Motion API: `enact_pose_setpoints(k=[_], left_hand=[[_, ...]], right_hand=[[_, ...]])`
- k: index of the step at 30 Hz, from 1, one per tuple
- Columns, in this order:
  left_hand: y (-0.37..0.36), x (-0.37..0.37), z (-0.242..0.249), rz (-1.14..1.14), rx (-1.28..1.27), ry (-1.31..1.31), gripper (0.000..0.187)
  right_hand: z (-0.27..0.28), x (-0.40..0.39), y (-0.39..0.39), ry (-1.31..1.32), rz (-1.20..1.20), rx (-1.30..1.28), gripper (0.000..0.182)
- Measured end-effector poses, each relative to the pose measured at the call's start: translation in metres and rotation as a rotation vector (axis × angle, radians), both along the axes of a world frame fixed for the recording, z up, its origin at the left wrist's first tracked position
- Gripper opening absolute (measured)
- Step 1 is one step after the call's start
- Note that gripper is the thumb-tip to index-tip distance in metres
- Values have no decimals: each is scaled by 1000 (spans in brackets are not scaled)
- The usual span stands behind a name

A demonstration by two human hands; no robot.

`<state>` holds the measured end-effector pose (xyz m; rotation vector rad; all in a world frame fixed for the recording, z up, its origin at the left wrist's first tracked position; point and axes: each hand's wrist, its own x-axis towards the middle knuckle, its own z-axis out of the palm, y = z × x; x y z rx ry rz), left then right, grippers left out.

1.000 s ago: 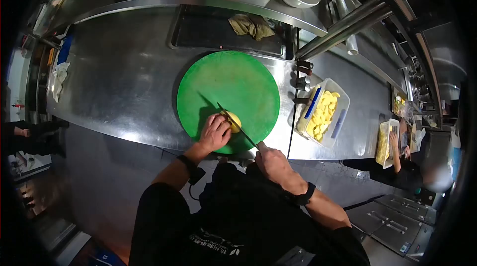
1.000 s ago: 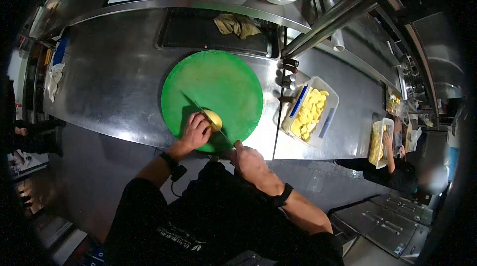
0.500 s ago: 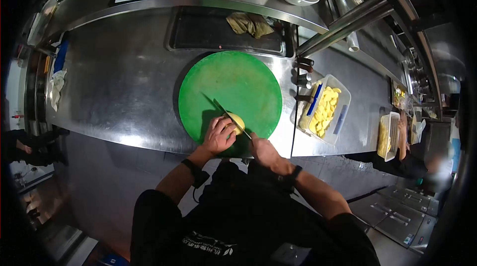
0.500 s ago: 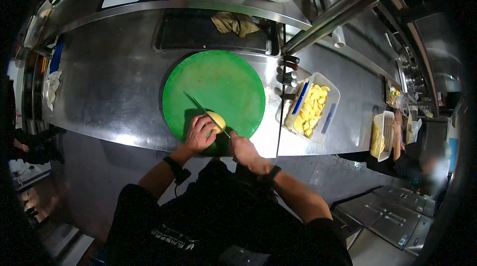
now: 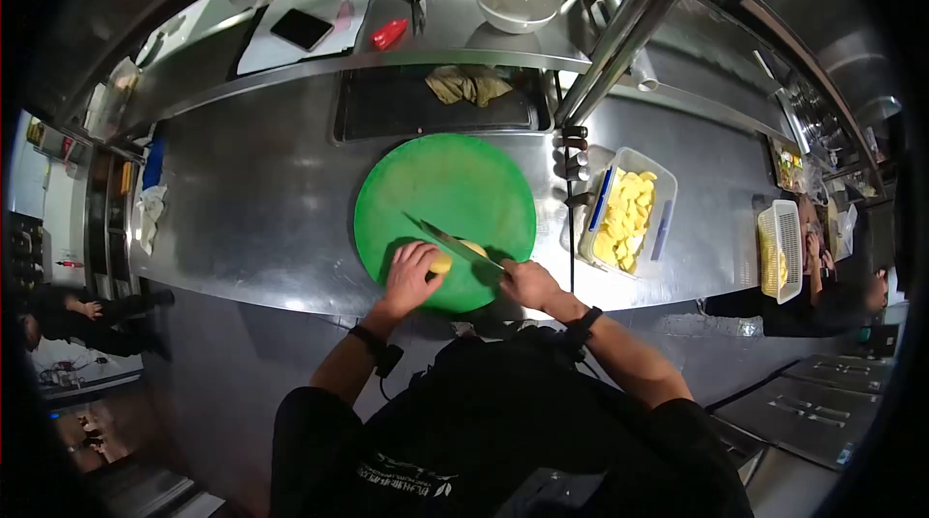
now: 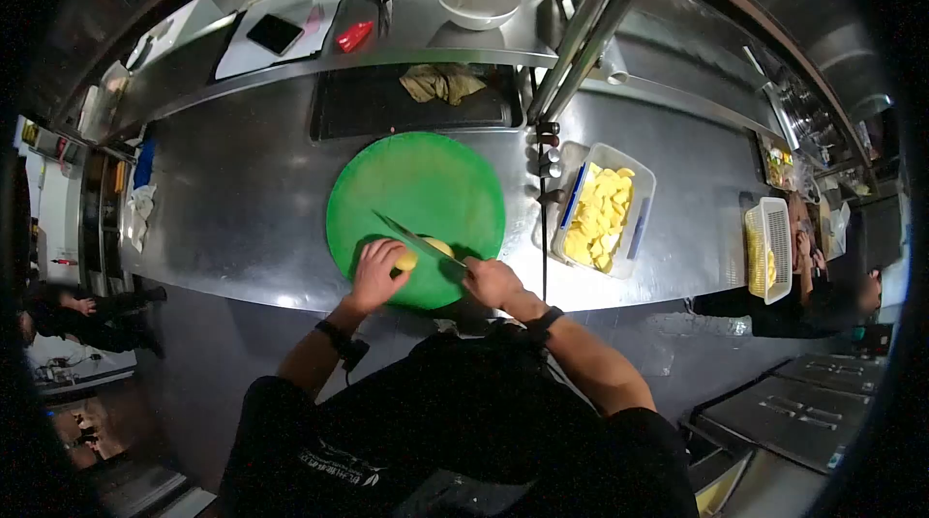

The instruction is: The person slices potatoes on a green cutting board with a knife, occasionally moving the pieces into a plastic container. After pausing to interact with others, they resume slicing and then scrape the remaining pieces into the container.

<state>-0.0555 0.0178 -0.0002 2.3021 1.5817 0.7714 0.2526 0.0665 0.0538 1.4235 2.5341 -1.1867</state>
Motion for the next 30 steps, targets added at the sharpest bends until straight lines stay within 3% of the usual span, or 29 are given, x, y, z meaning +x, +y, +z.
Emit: enact_pose_setpoints(k=[4,7,8,10,14,15,19,23,24,27,30], left_hand=[[35,-3,1,488,-183,-312,51],[78,-37,-17,524,-405,-208,50],[84,-31,-6,463,-280,-74,51],[87,-12,26,338,-36,191,52],[69,80,52,-241,-349,-46,56],[61,93,54,-317,-382,13,53],[51,95,44,-131,-328,27,41],[54,71,4,186,-304,207,38],[52,63,1,193,-266,239,41],[36,40,21,335,43,220,48],[12,33,45,439,-138,157,56]], right_hand=[[35,39,11,-192,106,63,28],[57,58,6,-238,211,98,33],[47,63,4,-259,239,139,51],[43,64,0,-268,295,188,62],[23,62,-5,-224,385,288,73],[23,59,-5,-226,405,289,73],[23,58,-8,-121,335,274,59],[42,72,-21,-205,391,215,58],[39,84,-29,-75,339,271,51],[55,120,-36,-179,357,130,42],[41,157,-51,27,183,203,44]])
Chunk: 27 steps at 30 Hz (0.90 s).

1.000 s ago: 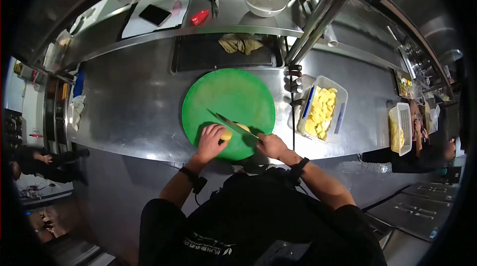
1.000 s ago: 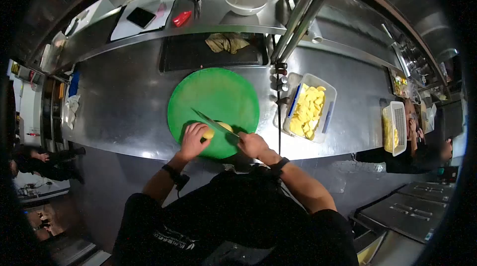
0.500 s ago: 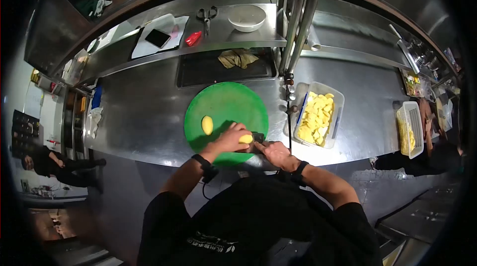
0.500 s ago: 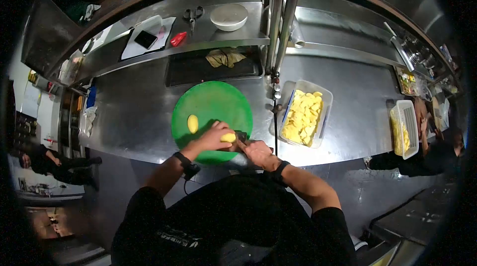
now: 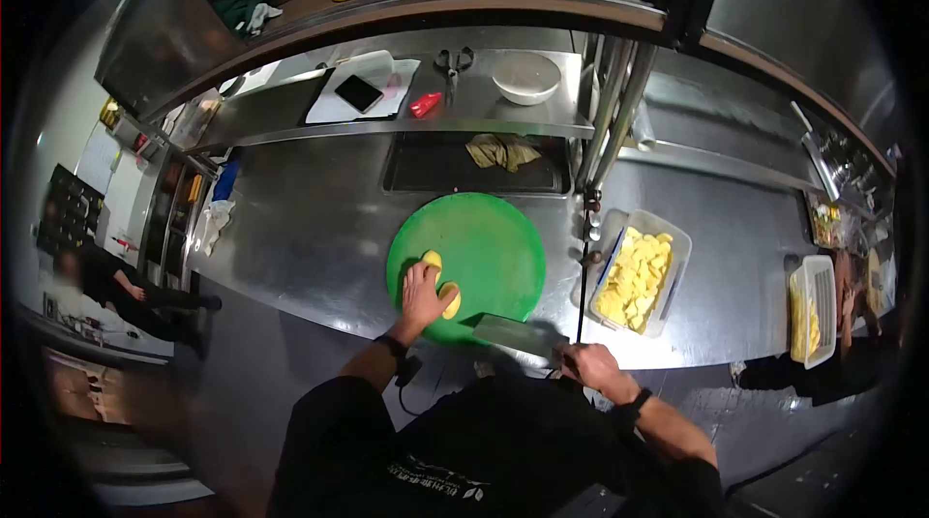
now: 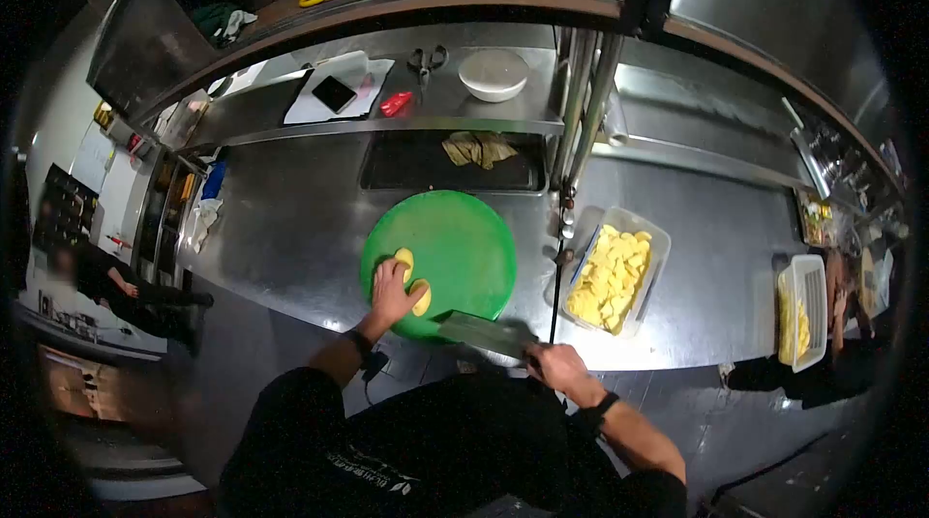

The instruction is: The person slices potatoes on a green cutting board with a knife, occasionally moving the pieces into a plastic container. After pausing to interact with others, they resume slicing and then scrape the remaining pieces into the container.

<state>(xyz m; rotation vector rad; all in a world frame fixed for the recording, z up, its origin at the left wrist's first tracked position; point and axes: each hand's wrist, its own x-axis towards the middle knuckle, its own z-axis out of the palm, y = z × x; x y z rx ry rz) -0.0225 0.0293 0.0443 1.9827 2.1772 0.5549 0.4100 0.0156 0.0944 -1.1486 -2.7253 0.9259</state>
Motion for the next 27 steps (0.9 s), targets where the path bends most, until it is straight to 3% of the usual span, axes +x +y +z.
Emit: enact_pose_setpoints(k=[4,7,10,17,23,27], left_hand=[[-20,7,-24,23,-291,-242,58],[-7,9,-32,53,-152,-153,55],[15,6,-16,65,152,110,50],[33,0,-55,188,167,-77,51],[0,2,-44,-220,23,-199,51],[-15,6,-32,-150,55,-268,52]], right_hand=[[4,26,-17,56,-169,-75,42],[6,36,-25,88,-257,-59,43],[12,33,-30,128,-348,-76,40],[13,14,-23,146,-410,-130,38],[-12,-49,4,158,-415,-202,26],[-26,-103,24,145,-297,-160,30]])
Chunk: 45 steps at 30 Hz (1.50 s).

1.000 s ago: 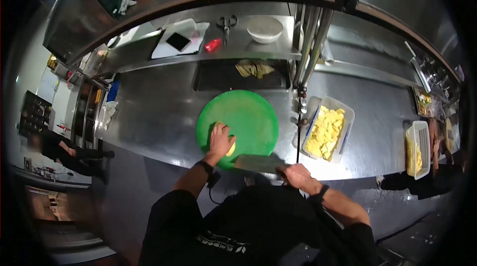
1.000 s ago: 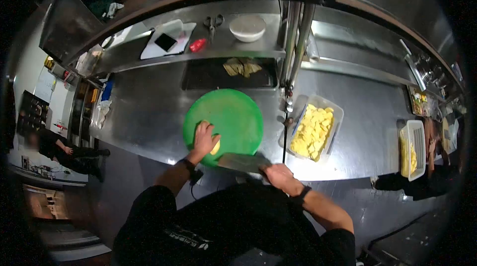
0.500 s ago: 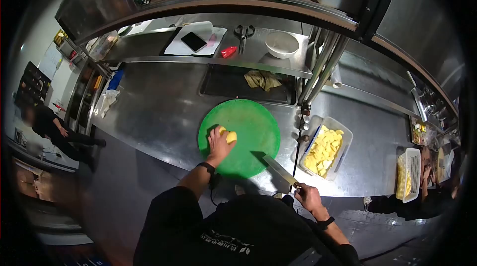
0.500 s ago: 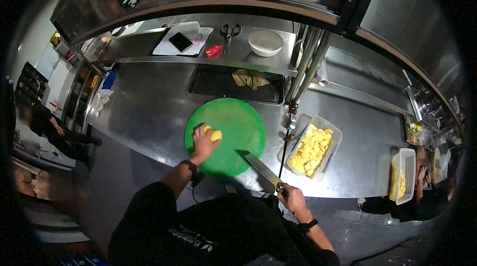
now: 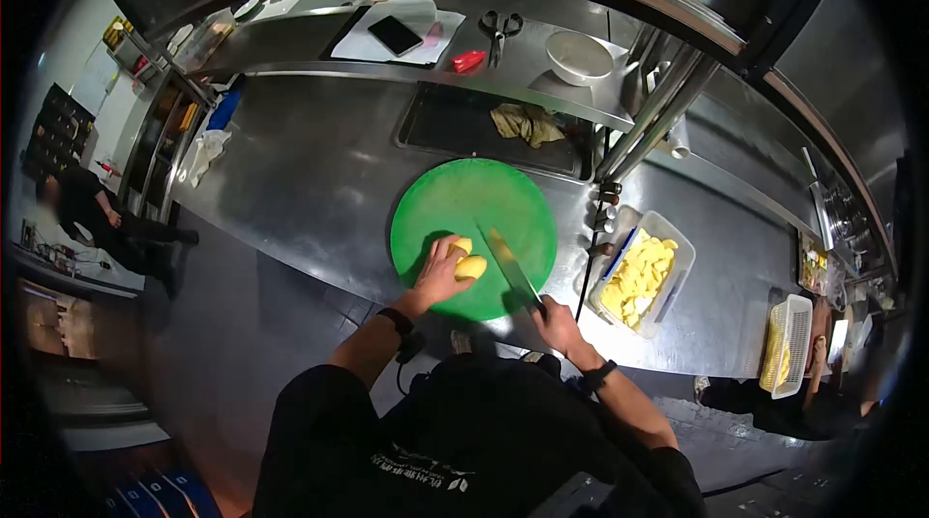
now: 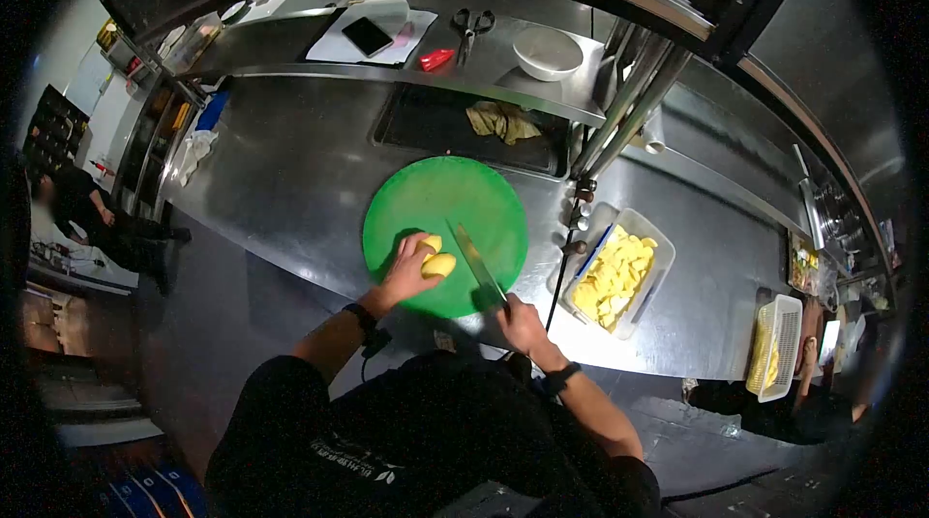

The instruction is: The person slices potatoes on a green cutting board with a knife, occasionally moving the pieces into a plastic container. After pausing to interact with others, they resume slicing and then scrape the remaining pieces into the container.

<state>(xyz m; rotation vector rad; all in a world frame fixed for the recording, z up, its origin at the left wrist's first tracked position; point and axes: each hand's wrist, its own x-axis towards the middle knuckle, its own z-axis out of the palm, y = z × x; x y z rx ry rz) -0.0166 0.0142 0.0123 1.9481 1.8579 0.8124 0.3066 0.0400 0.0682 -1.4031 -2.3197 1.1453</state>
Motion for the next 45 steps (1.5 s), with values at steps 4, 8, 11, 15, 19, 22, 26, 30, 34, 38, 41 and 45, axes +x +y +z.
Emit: enact_pose_setpoints(k=[4,8,11,15,19,22,26,30,34,38,41,45], left_hand=[[-7,-4,3,22,-17,-20,52],[-4,-10,10,3,-7,-15,48],[1,-13,13,-31,-10,-14,45],[14,-21,7,-91,66,-46,40],[25,-31,5,-224,28,12,35],[32,-38,9,-331,-30,61,35],[34,-35,10,-296,-41,60,42],[23,-17,7,-154,36,78,48],[23,-15,3,-141,48,79,49],[17,-13,9,-162,18,72,49],[14,-14,10,-169,41,93,48],[18,-17,16,-180,-26,32,41]], right_hand=[[-14,-38,7,-68,72,38,32],[-17,-57,6,-47,96,34,33],[-9,-61,11,-110,79,9,28],[-17,-61,12,-172,74,-7,28],[-13,-64,14,-200,57,8,29],[6,-69,16,-235,61,7,28],[11,-70,21,-210,79,26,28],[-4,-69,7,-205,37,16,27],[-12,-66,3,-166,45,6,29],[-13,-62,-4,-122,74,53,30],[-7,-64,-7,-167,48,-28,26],[-10,-61,2,-166,44,-39,26]])
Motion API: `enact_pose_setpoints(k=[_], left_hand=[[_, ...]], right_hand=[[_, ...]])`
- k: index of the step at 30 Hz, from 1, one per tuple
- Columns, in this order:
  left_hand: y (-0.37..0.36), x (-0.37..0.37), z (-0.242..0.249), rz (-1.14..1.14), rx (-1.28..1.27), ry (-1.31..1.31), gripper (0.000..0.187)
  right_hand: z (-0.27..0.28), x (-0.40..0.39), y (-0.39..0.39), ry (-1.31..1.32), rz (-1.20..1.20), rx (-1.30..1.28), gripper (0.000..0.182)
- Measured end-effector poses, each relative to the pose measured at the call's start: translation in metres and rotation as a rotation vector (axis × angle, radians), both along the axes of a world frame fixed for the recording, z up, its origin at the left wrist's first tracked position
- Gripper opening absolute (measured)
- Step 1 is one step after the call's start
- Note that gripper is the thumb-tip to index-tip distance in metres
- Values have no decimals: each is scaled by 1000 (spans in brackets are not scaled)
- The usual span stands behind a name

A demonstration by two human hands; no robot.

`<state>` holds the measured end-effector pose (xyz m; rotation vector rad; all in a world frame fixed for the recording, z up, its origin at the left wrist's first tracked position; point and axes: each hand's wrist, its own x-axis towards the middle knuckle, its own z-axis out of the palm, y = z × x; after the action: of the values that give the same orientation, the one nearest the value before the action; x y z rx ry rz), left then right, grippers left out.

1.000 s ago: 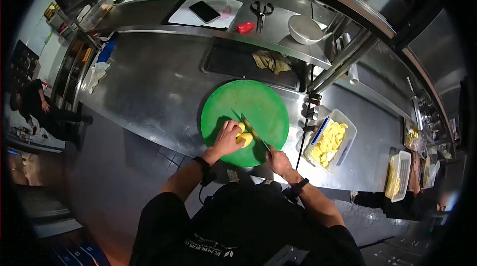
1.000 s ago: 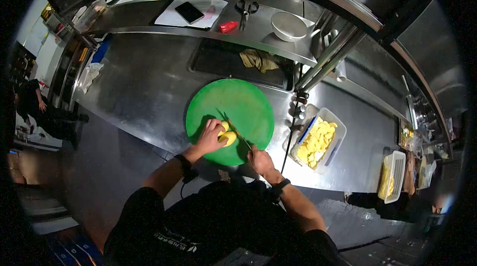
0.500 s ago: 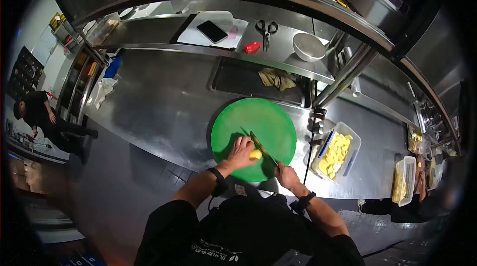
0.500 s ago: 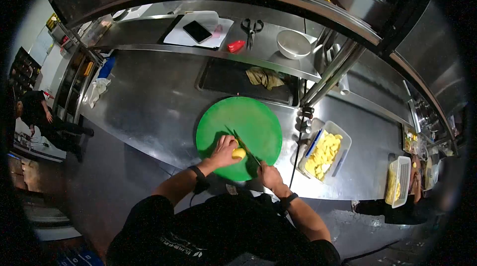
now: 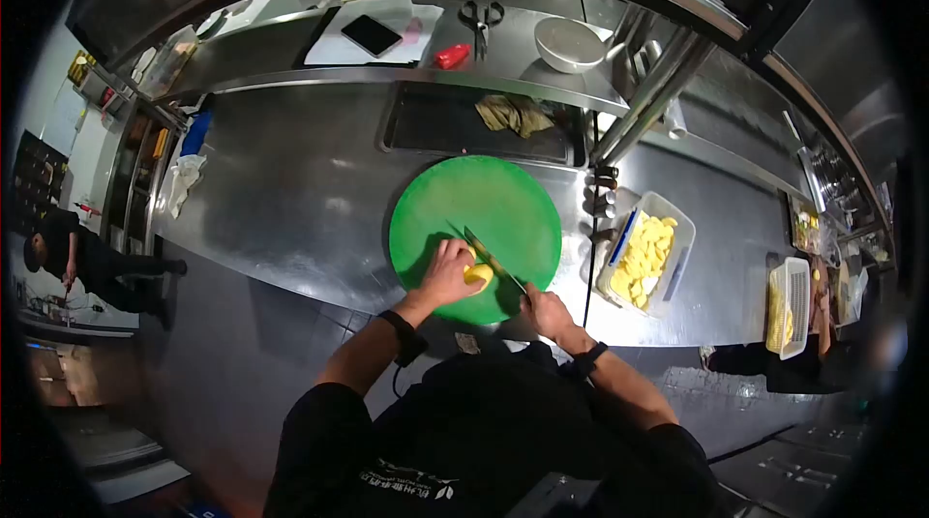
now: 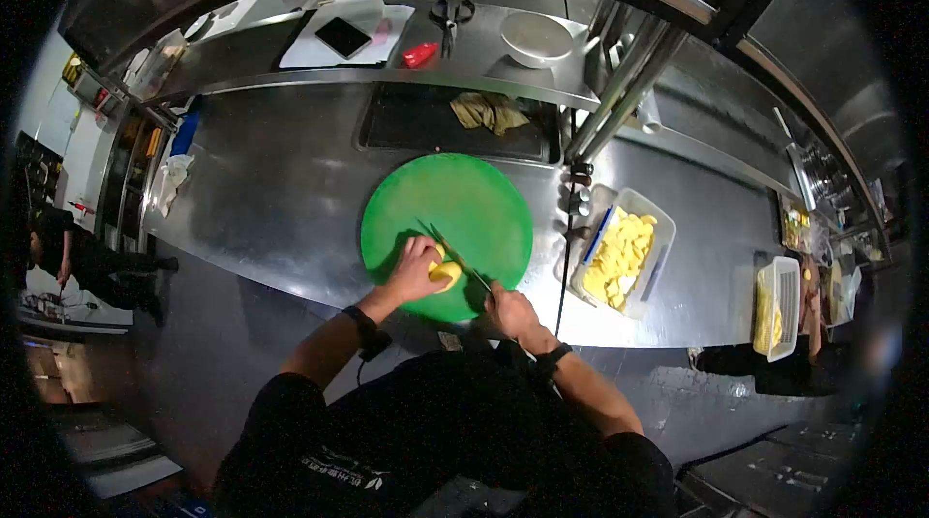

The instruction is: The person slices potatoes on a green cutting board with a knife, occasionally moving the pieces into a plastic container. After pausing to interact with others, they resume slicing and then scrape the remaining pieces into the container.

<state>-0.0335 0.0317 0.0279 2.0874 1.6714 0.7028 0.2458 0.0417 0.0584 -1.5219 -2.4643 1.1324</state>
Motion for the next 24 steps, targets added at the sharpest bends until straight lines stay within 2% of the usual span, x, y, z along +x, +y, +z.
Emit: enact_pose_setpoints(k=[4,10,12,17,20,22,24], left_hand=[[1,-6,0,-91,-14,27,32],[5,-7,5,-136,-19,86,35],[9,-7,9,-148,-93,134,35],[8,-7,11,-157,-119,124,37],[11,-9,8,-147,-88,120,38],[6,-8,7,-135,-92,122,39],[7,-8,8,-138,-97,122,39]], right_hand=[[2,2,1,27,-8,-19,25],[42,-3,14,-50,54,-1,23],[50,-2,11,-42,57,30,22],[15,-9,3,-20,32,22,22],[15,-16,10,-1,24,26,22],[35,-17,8,-24,23,39,22],[25,-16,4,-1,7,55,22]])
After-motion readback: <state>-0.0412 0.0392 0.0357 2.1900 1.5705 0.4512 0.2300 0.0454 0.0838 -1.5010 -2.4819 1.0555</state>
